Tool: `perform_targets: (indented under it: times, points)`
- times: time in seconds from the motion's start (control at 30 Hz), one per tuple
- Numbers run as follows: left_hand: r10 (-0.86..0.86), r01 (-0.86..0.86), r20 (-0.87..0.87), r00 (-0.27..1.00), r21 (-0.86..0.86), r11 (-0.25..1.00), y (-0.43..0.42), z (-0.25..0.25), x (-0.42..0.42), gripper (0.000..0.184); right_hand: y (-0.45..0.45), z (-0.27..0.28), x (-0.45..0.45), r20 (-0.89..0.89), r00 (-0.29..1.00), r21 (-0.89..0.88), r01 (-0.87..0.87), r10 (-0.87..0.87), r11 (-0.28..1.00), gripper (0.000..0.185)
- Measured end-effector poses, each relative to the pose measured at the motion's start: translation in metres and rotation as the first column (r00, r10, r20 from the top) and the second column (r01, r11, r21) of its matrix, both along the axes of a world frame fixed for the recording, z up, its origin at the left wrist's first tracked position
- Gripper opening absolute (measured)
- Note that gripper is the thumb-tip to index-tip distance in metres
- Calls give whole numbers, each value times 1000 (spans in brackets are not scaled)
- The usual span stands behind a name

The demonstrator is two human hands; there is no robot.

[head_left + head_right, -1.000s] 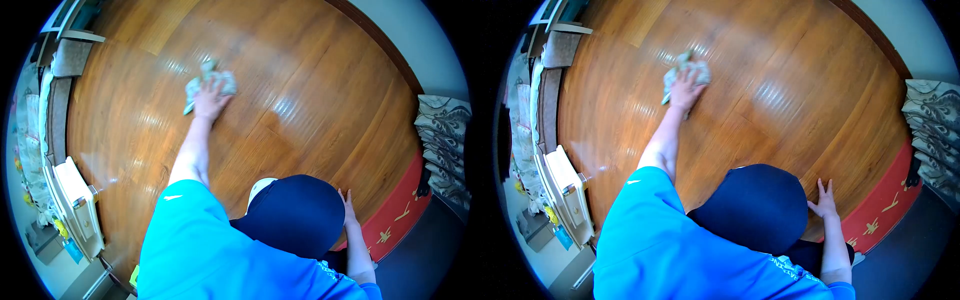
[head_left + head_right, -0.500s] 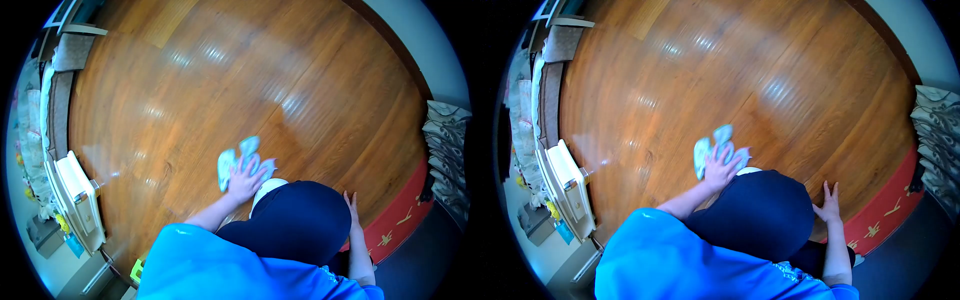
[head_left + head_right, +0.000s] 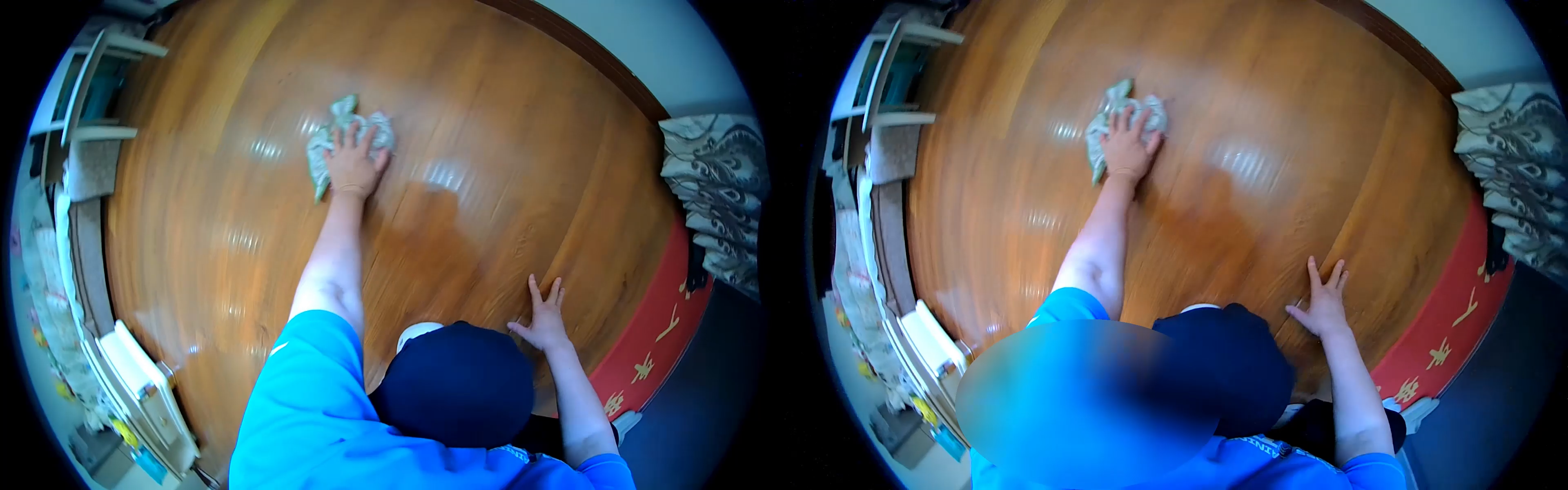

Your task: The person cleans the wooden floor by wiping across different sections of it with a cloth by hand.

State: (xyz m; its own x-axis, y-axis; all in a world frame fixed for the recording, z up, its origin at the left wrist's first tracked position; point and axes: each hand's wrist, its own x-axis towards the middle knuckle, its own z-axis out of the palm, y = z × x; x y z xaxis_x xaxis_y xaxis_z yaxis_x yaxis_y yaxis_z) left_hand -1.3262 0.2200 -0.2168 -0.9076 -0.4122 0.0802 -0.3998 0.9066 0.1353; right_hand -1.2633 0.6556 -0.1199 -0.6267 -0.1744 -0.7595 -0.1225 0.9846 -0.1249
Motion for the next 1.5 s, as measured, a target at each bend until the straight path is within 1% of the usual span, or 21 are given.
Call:
perform_targets:
  times: [0.07,0.1,0.17,0.2,0.27,0.33,0.4,0.47,0.6,0.67,0.73,0.83,0.9,0.93,1.17,1.23,1.27,1.33,1.37,1.43,1.5]
  points:
    - [182,-182,-29,983,-8,983,-3,-1,-27,51,3,4,-1,13,994,-5,-111,111,994,113]
    - [166,-166,-17,986,-2,986,3,-3,-47,51,4,6,-2,15,994,-19,-104,104,994,112]
    - [479,-480,-77,874,17,877,21,-7,-81,49,3,7,-1,23,995,-11,-97,98,995,114]
    - [475,-475,-70,877,18,880,35,-4,-90,49,2,7,-4,6,994,-14,-107,107,994,116]
    - [236,-233,-83,968,37,972,67,0,-110,50,0,8,-7,26,995,-5,-99,99,995,116]
    - [-45,47,-37,998,48,998,111,-3,-110,49,-3,10,-8,45,995,9,-85,85,996,115]
    - [-316,321,-57,947,126,939,145,0,-85,49,-4,15,-11,76,992,-2,-98,98,995,111]
    - [-531,529,-51,846,195,826,149,11,-53,48,-3,15,-14,103,988,25,-122,119,992,112]
    - [-578,602,-174,797,295,742,130,10,-27,49,-2,12,-17,168,972,52,-177,166,983,114]
    - [-540,558,-152,828,311,769,133,9,-30,47,-1,13,-19,184,972,50,-160,148,986,115]
    - [-550,575,-169,818,300,762,132,9,-33,46,-5,15,-20,205,971,28,-130,122,991,116]
    - [-555,583,-183,812,310,751,128,7,-34,47,-9,16,-30,254,958,54,-149,130,987,117]
    - [-541,556,-142,829,306,773,133,8,-34,48,-7,18,-30,300,945,84,-164,132,983,115]
    - [-568,581,-140,811,307,754,136,7,-30,48,-6,20,-27,302,948,83,-131,101,988,115]
    - [-552,559,-111,826,275,782,136,14,-37,51,-10,25,-35,332,942,62,-71,47,996,110]
    - [-550,561,-121,826,270,783,136,13,-36,51,-9,22,-29,248,966,62,-90,72,994,112]
    - [-545,560,-135,828,266,785,137,12,-36,50,-8,22,-26,247,966,62,-96,77,993,112]
    - [-537,551,-132,833,272,789,137,10,-34,49,-13,26,-23,159,987,55,-42,33,998,100]
    - [-535,549,-133,835,276,789,137,9,-35,49,-13,18,-18,154,987,53,-44,36,998,100]
    - [-520,523,-91,849,283,804,138,22,-35,48,-19,4,-16,-231,973,-205,-53,4,977,81]
    - [-509,503,-63,859,299,811,146,19,-39,47,-55,-5,-43,-340,928,-428,-10,-151,904,67]
